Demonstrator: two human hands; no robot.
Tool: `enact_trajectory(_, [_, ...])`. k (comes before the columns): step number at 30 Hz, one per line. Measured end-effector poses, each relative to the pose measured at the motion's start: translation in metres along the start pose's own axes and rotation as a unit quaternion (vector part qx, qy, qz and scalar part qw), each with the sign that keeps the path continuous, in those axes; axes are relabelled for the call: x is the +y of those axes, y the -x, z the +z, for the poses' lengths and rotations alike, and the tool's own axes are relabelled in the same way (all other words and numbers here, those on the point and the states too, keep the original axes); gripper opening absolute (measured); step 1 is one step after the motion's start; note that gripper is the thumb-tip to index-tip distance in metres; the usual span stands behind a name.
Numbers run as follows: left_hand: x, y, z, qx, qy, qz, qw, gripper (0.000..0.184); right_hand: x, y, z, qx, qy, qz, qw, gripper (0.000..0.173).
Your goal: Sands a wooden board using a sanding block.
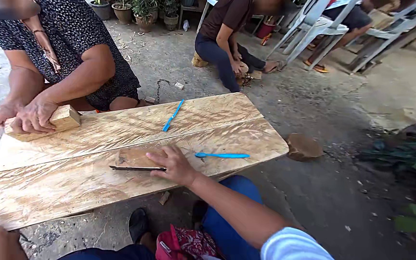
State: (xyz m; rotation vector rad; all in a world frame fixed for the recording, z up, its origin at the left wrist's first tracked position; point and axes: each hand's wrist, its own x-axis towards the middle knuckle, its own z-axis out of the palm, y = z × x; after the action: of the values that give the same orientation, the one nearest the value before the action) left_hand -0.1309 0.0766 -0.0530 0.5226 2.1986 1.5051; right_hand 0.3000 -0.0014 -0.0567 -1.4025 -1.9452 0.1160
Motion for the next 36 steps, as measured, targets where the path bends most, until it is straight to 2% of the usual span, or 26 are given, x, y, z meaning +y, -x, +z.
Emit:
enact_trajectory(3, [-0.01,-0.006,0.0,0.019,0.026,0.003,0.999,0.057,0.004,0.003,0.008,0.036,0.016,-0.01,0.999,0.043])
enact_trajectory(7, [-0.001,0.004,0.001,0.037,0.064,-0.001,0.997,0.056,-0.042,-0.041,0.062,0.029,0.002,-0.039,0.999,0.045])
enact_trajectory(10, [-0.009,-0.003,0.0,0.037,0.059,-0.001,0.998,0.056,-0.091,-0.085,0.111,-0.027,-0.026,-0.036,0.999,0.049])
enact_trajectory(13, [-0.002,0.004,-0.001,0.027,0.038,-0.013,0.999,0.056,-0.119,-0.118,0.131,-0.123,-0.046,-0.019,0.991,0.053])
enact_trajectory(15, [0.001,0.008,-0.001,0.01,0.055,-0.026,0.998,0.058,-0.114,-0.119,0.125,-0.141,-0.045,-0.038,0.988,0.055])
enact_trajectory(17, [-0.005,0.004,-0.006,-0.028,0.099,-0.052,0.993,0.063,-0.093,-0.1,0.109,-0.124,-0.043,-0.061,0.989,0.055])
enact_trajectory(19, [-0.019,0.001,-0.015,-0.075,0.164,-0.095,0.979,0.069,-0.063,-0.069,0.083,-0.106,-0.034,-0.066,0.992,0.053])
enact_trajectory(22, [-0.05,0.011,-0.03,-0.155,0.25,-0.104,0.95,0.078,-0.03,-0.032,0.045,-0.065,-0.017,-0.076,0.995,0.056])
enact_trajectory(26, [-0.076,0.043,-0.038,-0.157,0.371,-0.113,0.908,0.077,-0.034,-0.038,0.053,-0.026,0.007,-0.115,0.993,0.056])
enact_trajectory(29, [-0.067,0.059,-0.027,-0.145,0.356,-0.101,0.918,0.067,-0.075,-0.069,0.094,-0.04,-0.014,-0.137,0.99,0.051])
enact_trajectory(32, [-0.065,0.069,-0.01,-0.128,0.307,-0.068,0.941,0.054,-0.14,-0.107,0.149,-0.074,-0.055,-0.137,0.986,0.05])
enact_trajectory(36, [-0.079,0.07,0.01,-0.148,0.234,0.034,0.96,0.066,-0.221,-0.155,0.21,-0.165,-0.061,-0.124,0.977,0.053])
